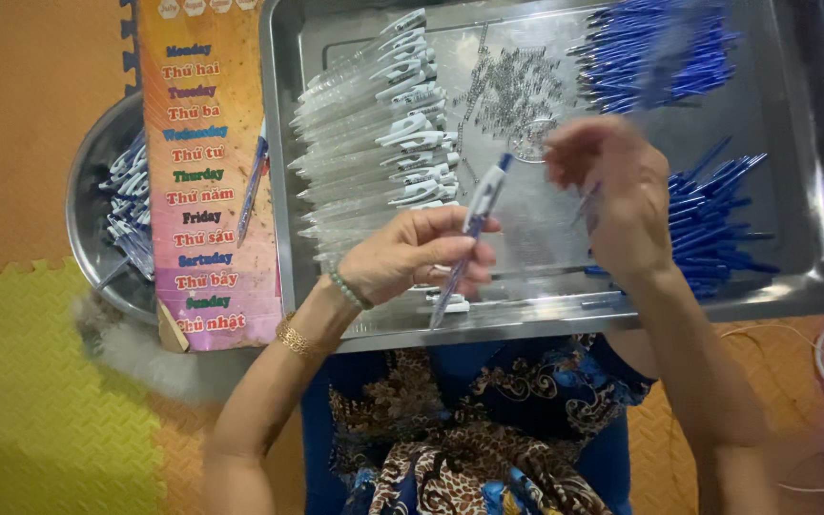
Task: The person assembles ballpoint pens by hand on a metal tray, inserting ink cartridges into pen bodies and attaching the clips.
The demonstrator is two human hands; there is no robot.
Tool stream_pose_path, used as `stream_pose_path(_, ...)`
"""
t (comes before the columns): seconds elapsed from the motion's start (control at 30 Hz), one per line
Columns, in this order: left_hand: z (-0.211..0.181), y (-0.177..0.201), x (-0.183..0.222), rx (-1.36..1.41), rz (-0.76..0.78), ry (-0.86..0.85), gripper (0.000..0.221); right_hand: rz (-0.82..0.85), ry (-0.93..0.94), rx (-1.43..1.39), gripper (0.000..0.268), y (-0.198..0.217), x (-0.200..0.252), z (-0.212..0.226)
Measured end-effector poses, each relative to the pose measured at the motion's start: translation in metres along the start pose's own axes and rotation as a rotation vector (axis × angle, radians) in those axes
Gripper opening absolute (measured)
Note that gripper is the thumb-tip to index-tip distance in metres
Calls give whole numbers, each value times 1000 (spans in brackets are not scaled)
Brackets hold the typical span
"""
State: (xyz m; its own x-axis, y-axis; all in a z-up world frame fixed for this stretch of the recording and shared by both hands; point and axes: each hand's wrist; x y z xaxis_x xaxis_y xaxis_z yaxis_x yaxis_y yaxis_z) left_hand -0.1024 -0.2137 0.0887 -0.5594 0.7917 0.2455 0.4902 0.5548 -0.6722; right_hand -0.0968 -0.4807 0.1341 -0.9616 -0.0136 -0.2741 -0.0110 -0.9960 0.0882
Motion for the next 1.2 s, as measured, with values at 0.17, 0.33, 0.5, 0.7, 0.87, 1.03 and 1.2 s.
stream_pose_path(0.17,2,-2,1,30,-120,-60,48,-41,-18,-228,55,-1,25,-23)
stream_pose_path(0.33,11,8,-5,55,-129,-66,51,43,26,-254,17,-24,36,3)
stream_pose_path(0.5,9,4,-3,15,-158,-79,45,-16,148,-57,21,-42,42,2)
stream_pose_path(0.7,14,8,-9,-2,-136,-110,46,-31,208,-27,16,-50,42,6)
stream_pose_path(0.87,12,2,-6,-8,-141,-118,50,-58,208,-20,18,-57,42,4)
stream_pose_path(1.03,15,-2,-7,-28,-164,-140,51,-74,234,-49,15,-59,43,2)
stream_pose_path(1.2,13,-14,-4,-51,-197,-145,53,-113,276,7,14,-54,48,-10)
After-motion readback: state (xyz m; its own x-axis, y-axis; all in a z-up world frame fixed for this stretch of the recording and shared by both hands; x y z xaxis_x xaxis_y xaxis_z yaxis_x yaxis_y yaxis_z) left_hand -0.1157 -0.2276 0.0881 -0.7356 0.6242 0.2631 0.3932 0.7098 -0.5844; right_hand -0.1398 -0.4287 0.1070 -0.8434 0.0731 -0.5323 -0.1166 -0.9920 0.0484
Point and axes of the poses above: each hand's wrist, its own x-axis away from the middle knuckle, its own y-axis out of the back of the hand, z = x × y, and after that the axes turned 5 degrees about y, right-handed
